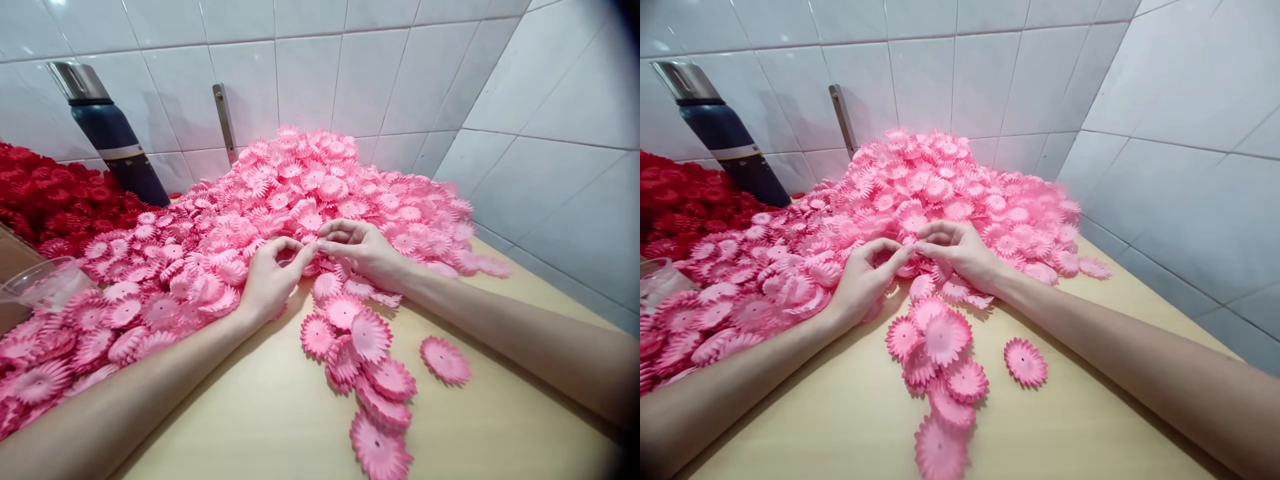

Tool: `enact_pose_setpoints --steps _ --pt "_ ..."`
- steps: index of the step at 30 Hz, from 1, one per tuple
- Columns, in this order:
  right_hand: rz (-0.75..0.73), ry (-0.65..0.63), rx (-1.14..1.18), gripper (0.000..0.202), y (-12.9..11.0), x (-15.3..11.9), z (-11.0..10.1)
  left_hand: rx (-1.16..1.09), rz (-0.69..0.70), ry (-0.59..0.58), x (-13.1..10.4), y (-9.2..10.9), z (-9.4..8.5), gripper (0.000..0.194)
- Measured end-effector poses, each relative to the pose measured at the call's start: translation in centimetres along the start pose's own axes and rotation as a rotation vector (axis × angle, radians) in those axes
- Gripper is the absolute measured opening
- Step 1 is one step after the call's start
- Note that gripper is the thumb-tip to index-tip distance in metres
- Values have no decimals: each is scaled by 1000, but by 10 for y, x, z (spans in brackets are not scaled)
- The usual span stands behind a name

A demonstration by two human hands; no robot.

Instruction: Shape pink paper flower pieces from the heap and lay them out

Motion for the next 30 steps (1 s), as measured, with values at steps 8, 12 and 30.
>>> enact_pose_setpoints --steps 8,12,30 --pt "8 -55 82 25 3 1 -1 -4 -1 -114 1 -2 1 26" --pt "13 -74 104 25 5 2 -2 -25 -15 -167 0 -1 2 22" --pt "178 88 314 25 4 6 -5 148 148 -19 -4 -1 2 15"
Point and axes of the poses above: each hand's wrist, its own x-axis towards the middle knuckle, its own z-axis out of the palm, y = z × x, the point moved 1 cm from there along x, towards the middle knuckle, and after that the axes turned 14 degrees about -x, right-handed, at the moved point
